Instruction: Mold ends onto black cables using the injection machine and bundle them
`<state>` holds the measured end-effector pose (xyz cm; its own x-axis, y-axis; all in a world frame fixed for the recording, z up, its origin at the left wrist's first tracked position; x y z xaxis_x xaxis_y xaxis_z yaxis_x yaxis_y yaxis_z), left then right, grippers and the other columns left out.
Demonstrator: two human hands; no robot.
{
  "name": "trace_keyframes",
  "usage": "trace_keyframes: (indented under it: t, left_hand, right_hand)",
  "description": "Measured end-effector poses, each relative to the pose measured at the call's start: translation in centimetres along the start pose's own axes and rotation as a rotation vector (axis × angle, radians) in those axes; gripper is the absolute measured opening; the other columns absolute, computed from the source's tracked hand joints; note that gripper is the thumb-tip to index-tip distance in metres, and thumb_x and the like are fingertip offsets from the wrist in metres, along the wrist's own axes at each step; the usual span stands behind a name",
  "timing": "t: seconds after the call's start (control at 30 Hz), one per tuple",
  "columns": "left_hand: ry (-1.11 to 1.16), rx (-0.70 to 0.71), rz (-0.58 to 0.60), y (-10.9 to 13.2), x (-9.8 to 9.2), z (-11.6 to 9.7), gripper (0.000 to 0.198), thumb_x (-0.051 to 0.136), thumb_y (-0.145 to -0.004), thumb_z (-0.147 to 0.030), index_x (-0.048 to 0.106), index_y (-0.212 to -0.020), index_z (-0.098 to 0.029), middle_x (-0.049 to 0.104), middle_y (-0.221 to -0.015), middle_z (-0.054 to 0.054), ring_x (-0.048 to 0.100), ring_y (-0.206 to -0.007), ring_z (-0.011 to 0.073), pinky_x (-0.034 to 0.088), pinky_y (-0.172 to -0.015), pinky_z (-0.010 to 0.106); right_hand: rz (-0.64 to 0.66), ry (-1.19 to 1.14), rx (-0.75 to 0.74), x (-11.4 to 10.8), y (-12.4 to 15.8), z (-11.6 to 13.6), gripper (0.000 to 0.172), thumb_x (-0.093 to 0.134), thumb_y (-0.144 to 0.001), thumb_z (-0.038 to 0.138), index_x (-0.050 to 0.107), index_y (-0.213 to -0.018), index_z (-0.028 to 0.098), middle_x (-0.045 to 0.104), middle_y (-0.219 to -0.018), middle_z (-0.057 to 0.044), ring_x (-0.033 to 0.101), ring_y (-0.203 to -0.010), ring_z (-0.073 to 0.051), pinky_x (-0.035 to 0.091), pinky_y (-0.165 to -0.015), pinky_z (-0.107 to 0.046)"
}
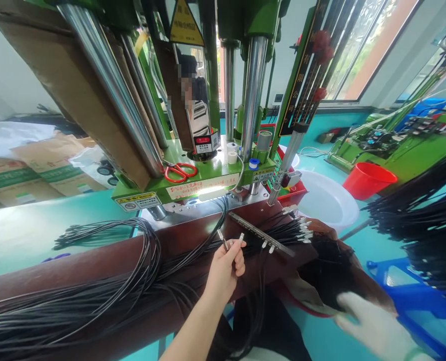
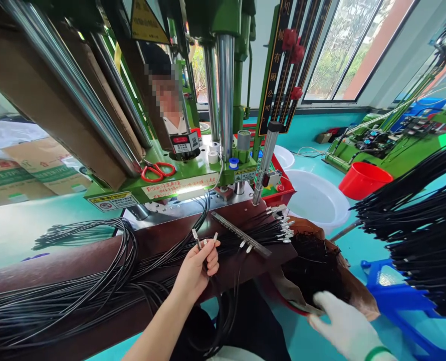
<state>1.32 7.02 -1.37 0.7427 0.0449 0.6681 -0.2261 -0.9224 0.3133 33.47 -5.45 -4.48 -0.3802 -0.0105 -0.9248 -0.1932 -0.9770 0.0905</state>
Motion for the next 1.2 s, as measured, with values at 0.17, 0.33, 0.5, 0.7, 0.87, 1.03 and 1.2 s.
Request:
trace_keyframes:
  t: [0.17, 0.33, 0.5, 0.7, 0.87, 1.03, 1.2]
  left_hand:
    - [-0.098, 0.055, -0.031, -0.5, -0.4, -0.1, 0.028, 0.068, -0.067, -0.037, 0.056, -0.074, -0.012, 0.033, -0.046, -0.009, 0.027, -0.04, 0.0025, 0.02, -0.037, 0.016]
    - [-0.245, 0.1, -0.098, -1.1, -0.9, -0.1, 0.029, 0.067, -0.066, -0.038, 0.055, -0.073, -0.013, 0.032, -0.046, -0.01, 0.025, -0.039, 0.0026, 0.02, -0.035, 0.016]
    - [-0.349, 0.105, -0.108, -1.6, -0.6, 0.5, 0.033, 0.066, -0.064, -0.043, 0.056, -0.072, -0.013, 0.033, -0.046, -0.009, 0.027, -0.038, 0.003, 0.022, -0.034, 0.016]
    - [-0.453, 0.048, -0.133, -2.1, 0.1, 1.7, 0.032, 0.065, -0.064, -0.043, 0.055, -0.07, -0.014, 0.029, -0.044, -0.01, 0.024, -0.037, 0.0027, 0.019, -0.034, 0.016]
    - [-0.569, 0.093, -0.133, -2.6, 0.4, 1.8, 0.029, 0.065, -0.065, -0.042, 0.055, -0.065, -0.015, 0.031, -0.043, -0.009, 0.025, -0.036, 0.0034, 0.018, -0.034, 0.018]
    - [-0.592, 0.132, -0.135, -2.8, 0.2, 1.8, 0.026, 0.068, -0.063, -0.038, 0.055, -0.061, -0.015, 0.035, -0.042, -0.008, 0.027, -0.037, 0.0038, 0.021, -0.038, 0.019]
    - [-0.641, 0.128, -0.128, -2.5, 0.6, 1.6, 0.027, 0.067, -0.062, -0.039, 0.056, -0.06, -0.015, 0.035, -0.042, -0.008, 0.028, -0.038, 0.0045, 0.023, -0.039, 0.019]
  right_hand:
    - [-0.041, -0.049, -0.289, -3.6, -6.0, 13.7, 0.042, 0.043, -0.079, 0.035, 0.05, -0.118, 0.019, 0.056, -0.118, -0.009, 0.059, -0.097, -0.02, 0.046, -0.088, -0.034]
    - [0.278, 0.091, -0.39, -0.3, -10.3, 20.4, 0.06, 0.048, -0.07, 0.023, 0.042, -0.129, 0.014, 0.059, -0.113, -0.013, 0.057, -0.101, -0.028, 0.043, -0.086, -0.039]
    - [0.343, -0.106, -0.446, 1.2, -11.1, 21.1, 0.045, 0.047, -0.067, 0.016, 0.056, -0.111, 0.02, 0.066, -0.082, -0.004, 0.061, -0.075, -0.02, 0.044, -0.071, -0.029]
    - [0.31, -0.702, -0.391, 1.6, -8.9, 20.0, 0.054, 0.04, -0.066, 0.009, 0.05, -0.118, 0.02, 0.063, -0.093, -0.001, 0.057, -0.081, -0.016, 0.045, -0.075, -0.027]
    - [0.249, -0.835, -0.353, 1.5, -8.1, 19.4, 0.054, 0.044, -0.068, 0.012, 0.049, -0.121, 0.02, 0.056, -0.118, -0.004, 0.05, -0.106, -0.021, 0.036, -0.097, -0.037]
    - [0.241, -0.79, -0.347, 1.5, -8.0, 19.0, 0.053, 0.044, -0.072, 0.012, 0.046, -0.125, 0.019, 0.062, -0.101, -0.004, 0.054, -0.098, -0.021, 0.04, -0.093, -0.037]
    - [0.199, -0.752, -0.391, 1.3, -7.9, 18.9, 0.052, 0.044, -0.073, 0.013, 0.046, -0.125, 0.018, 0.062, -0.104, -0.004, 0.055, -0.097, -0.02, 0.043, -0.091, -0.035]
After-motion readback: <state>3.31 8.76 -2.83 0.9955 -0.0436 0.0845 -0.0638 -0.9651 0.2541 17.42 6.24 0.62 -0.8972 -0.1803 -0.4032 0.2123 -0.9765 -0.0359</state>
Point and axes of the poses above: each hand's wrist, its own y-axis away from the middle knuckle, its own x-axis out of the palm, z = x × y, the point moved 9 cm from there along -y, towards the middle knuckle
